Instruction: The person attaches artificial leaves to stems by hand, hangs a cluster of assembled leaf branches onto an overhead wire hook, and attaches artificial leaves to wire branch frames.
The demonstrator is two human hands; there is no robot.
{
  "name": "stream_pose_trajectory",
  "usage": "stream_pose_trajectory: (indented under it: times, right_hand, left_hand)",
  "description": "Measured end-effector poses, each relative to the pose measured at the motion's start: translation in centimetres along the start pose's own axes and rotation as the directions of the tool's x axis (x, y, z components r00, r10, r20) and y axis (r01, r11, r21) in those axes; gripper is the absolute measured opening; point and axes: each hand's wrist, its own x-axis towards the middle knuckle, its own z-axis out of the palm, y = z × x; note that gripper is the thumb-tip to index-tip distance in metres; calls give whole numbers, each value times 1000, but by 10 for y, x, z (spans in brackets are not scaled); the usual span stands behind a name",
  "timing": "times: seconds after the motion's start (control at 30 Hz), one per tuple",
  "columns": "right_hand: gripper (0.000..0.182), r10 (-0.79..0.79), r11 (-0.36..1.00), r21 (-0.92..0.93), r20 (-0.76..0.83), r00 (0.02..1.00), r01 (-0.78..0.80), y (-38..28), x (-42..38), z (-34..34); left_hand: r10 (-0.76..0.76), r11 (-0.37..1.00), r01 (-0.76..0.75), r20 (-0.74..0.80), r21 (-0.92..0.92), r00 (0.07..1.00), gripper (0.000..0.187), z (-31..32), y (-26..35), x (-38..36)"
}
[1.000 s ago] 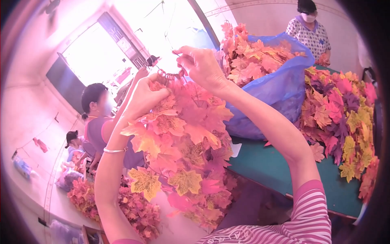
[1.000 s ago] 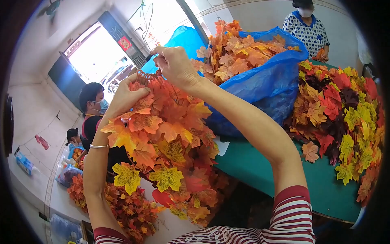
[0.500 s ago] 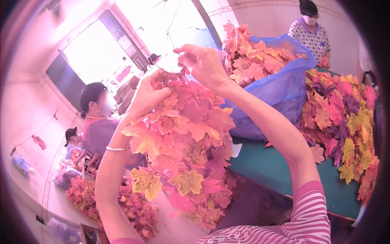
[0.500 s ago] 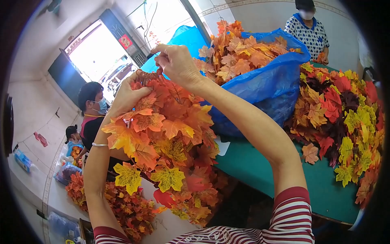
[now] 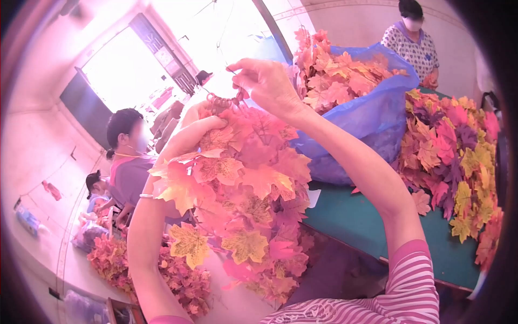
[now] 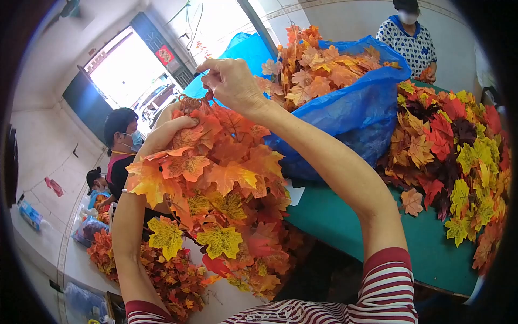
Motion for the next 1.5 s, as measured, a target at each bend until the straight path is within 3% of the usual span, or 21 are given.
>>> stream_pose_trajectory:
  times: [0.2, 0.63, 0.73, 0.8, 0.9, 0.93, 1.03, 1.1, 1.13, 1.3, 1.43, 1.5]
  right_hand:
    - [19, 10, 999, 49, 18, 1000, -11, -2, 0, 2]
    - [20, 51, 996, 78, 28, 998, -53, 1, -1, 4]
    - [26, 161, 968, 182, 91, 983, -175, 3, -2, 3]
    - [32, 241, 915, 285, 179, 954, -285, 5, -2, 1]
    - [49, 308, 894, 207, 359, 881, -397, -1, -7, -10]
    - [53, 293, 904, 188, 379, 878, -383, 0, -9, -10]
    - [63, 269, 922, 148, 422, 866, -358, 6, -14, -7]
    - [65, 278, 918, 144, 432, 858, -370, 6, -15, -4]
    - [64, 271, 925, 130, 436, 858, -358, 6, -14, -3]
    - [54, 196, 949, 144, 426, 883, -280, 12, -16, 2]
    - [43, 287, 930, 99, 403, 869, -353, 9, -20, 2]
    - [39, 334, 892, 160, 397, 855, -423, 11, -22, 4]
  left_hand:
    - [-46, 978, 64, 95, -196, 994, 33, 1, 0, -1]
    - [-59, 953, 75, 64, -294, 996, 33, 6, 0, -7]
    - [-111, 960, 127, 79, -248, 991, 34, 1, -8, -2]
    - [-72, 982, 73, 14, -174, 997, 33, -1, -11, -1]
    - [-31, 999, 30, -42, -20, 999, 33, -10, -21, 1]
    - [-19, 999, 21, -54, 37, 998, 33, -13, -24, 2]
    - [-23, 994, 17, -58, -111, 998, 34, -14, -26, -1]
    - [20, 1000, -20, -80, 10, 997, 36, -12, -22, -2]
    - [42, 997, -36, -90, 70, 995, 36, -12, -20, -3]
    - [57, 998, -55, -62, 35, 996, 37, -11, -17, -6]
    - [35, 998, -38, -53, -57, 998, 36, -7, -18, -6]
    - [8, 1000, -7, -53, 25, 999, 35, -8, -17, -5]
